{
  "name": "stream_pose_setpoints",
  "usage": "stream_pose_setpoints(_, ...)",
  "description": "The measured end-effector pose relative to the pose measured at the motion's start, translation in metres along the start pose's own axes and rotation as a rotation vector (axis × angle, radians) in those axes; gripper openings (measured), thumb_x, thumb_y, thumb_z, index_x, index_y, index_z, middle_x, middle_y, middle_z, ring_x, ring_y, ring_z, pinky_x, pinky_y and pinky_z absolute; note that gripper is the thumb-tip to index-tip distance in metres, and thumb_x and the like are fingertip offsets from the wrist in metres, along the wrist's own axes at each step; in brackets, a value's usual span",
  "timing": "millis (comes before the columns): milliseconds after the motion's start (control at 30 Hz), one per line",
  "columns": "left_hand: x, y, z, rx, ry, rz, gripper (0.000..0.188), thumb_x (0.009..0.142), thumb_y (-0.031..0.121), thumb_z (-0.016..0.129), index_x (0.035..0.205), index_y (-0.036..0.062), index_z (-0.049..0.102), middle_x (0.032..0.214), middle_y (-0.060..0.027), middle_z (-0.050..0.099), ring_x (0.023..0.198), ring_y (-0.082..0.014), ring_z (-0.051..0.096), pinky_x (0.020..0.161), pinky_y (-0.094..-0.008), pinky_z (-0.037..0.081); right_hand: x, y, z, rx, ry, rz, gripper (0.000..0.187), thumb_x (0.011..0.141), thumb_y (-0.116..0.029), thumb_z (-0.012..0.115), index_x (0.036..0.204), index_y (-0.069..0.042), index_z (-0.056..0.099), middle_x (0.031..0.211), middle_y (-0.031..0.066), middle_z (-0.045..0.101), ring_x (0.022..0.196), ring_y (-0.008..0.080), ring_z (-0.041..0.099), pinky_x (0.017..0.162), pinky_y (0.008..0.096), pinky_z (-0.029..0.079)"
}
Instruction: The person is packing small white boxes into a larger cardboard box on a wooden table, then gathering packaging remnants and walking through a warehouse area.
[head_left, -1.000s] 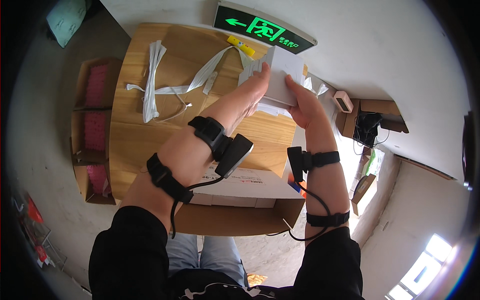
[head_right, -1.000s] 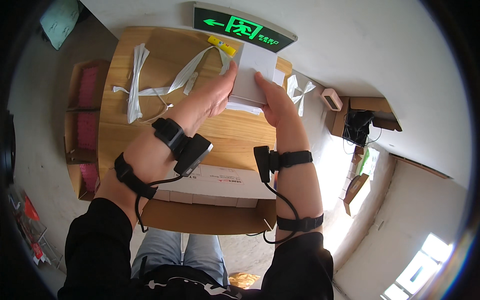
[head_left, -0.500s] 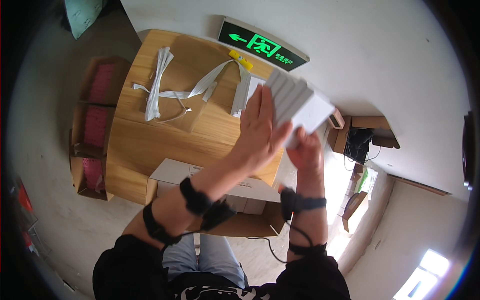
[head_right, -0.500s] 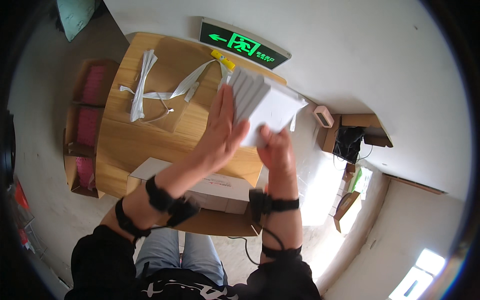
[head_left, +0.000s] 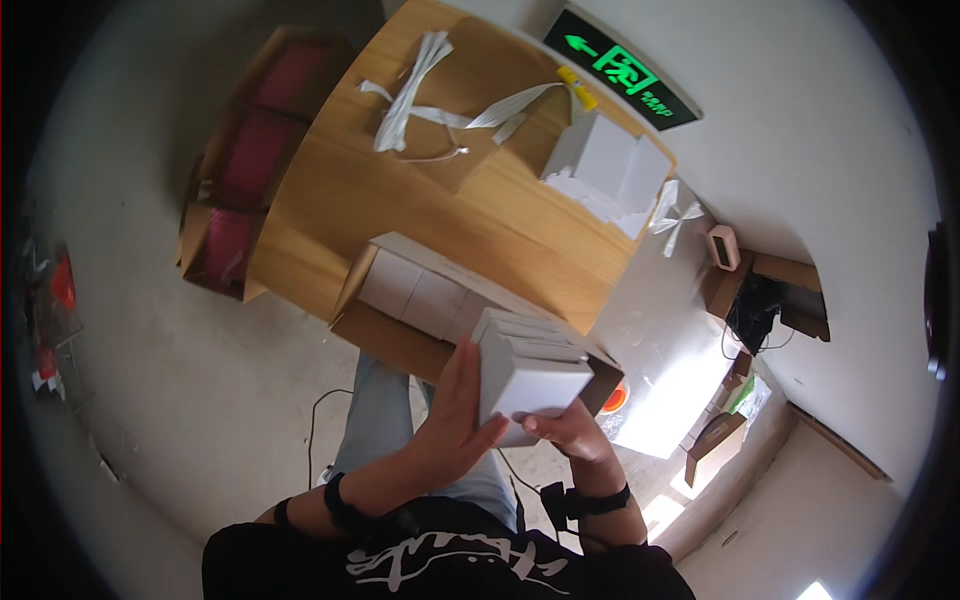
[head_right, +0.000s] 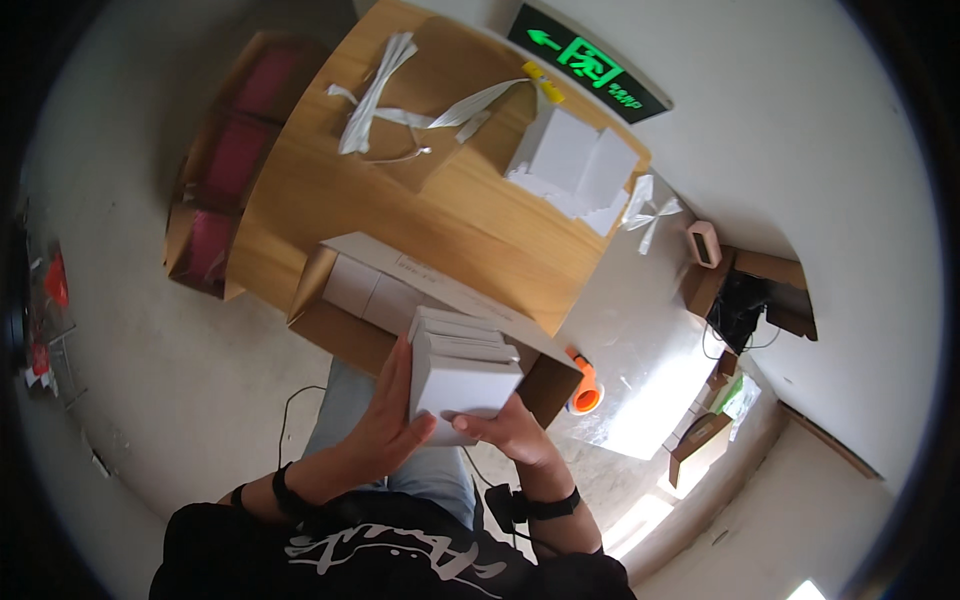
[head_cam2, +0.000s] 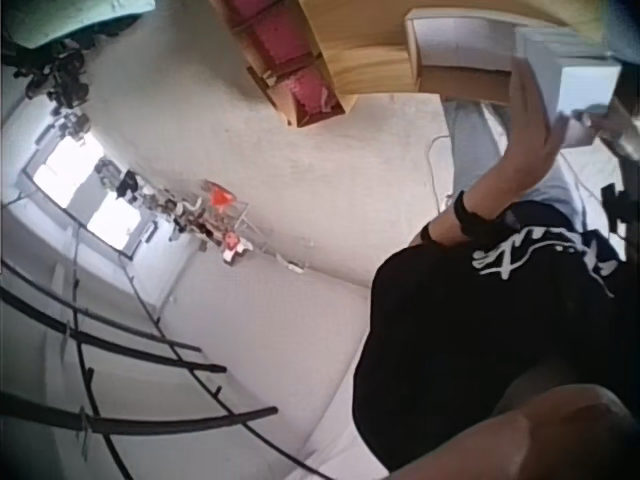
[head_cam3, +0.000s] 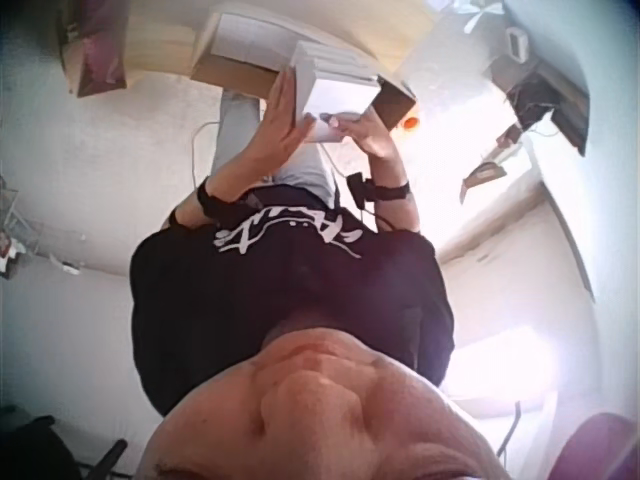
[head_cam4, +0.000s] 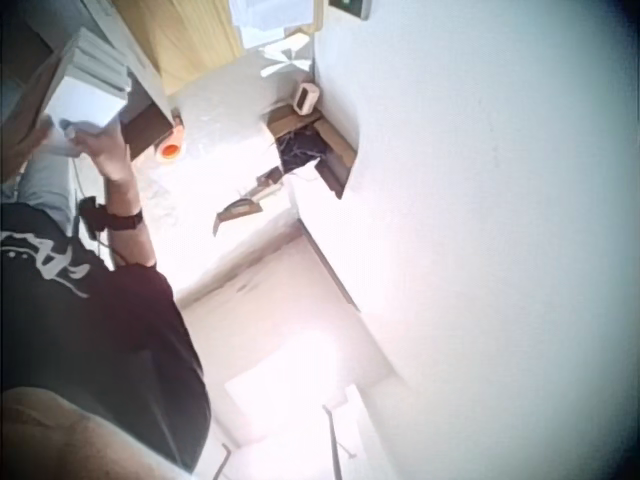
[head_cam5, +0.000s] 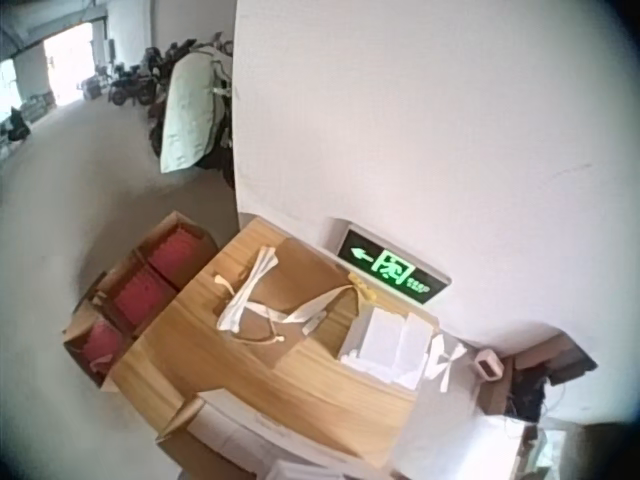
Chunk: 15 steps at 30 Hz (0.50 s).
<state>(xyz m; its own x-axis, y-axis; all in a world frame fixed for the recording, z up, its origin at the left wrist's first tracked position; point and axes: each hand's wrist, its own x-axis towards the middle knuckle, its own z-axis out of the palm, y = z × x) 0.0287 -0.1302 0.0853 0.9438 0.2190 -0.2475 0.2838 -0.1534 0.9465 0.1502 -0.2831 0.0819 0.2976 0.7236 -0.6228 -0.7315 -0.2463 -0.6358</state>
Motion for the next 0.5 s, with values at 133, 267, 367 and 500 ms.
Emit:
stream_pose_setpoints(133,-0.021,-0.023,-0.015,-0.241,-0.048,-0.263,0.070,0.090,0.031,0.042,0.134,-0.0083,0.005,0.132,-0.0249,0.027,0.125,-0.0347,0.027,0.102,-0.0331,0.022,0.020,0.025,0.022,0.096,-0.033,0.267,0.057,0.079,-0.023,0.065,0.125,0.000,0.040,0.117,0.0098,0.050,0.108,0.0193,0.047,0.092,0.0324,0.037)
stream_pose_setpoints(267,-0.014,-0.052,-0.053,-0.115,-0.053,-0.269,0.060,0.092,0.028,0.040,0.134,-0.0055,0.012,0.129,-0.0246,0.034,0.121,-0.0325,0.034,0.098,-0.0341,0.028,0.071,0.037,0.027,0.366,-0.043,0.427,0.054,0.082,-0.026,0.061,0.124,0.000,0.039,0.118,0.0121,0.050,0.108,0.0234,0.050,0.093,0.0352,0.039)
stream_pose_setpoints(367,-0.002,-0.066,-0.088,0.021,0.246,-0.238,0.035,0.085,0.012,0.052,0.115,-0.0036,0.043,0.114,-0.0264,0.046,0.100,-0.0410,0.049,0.088,-0.0399,0.039,0.106,0.027,0.039,0.476,-0.056,0.449,0.055,0.082,-0.025,0.061,0.124,0.000,0.038,0.119,0.0131,0.049,0.108,0.0251,0.050,0.093,0.0367,0.039)
stream_pose_setpoints(500,0.008,-0.102,-0.115,0.730,0.556,0.009,0.043,0.090,0.019,0.047,0.126,-0.0037,0.036,0.121,-0.0226,0.046,0.110,-0.0294,0.047,0.091,-0.0327,0.037,0.141,0.037,0.044,0.414,-0.142,0.511,0.056,0.082,-0.025,0.060,0.125,0.002,0.035,0.121,0.0131,0.048,0.110,0.0259,0.049,0.095,0.0377,0.038)
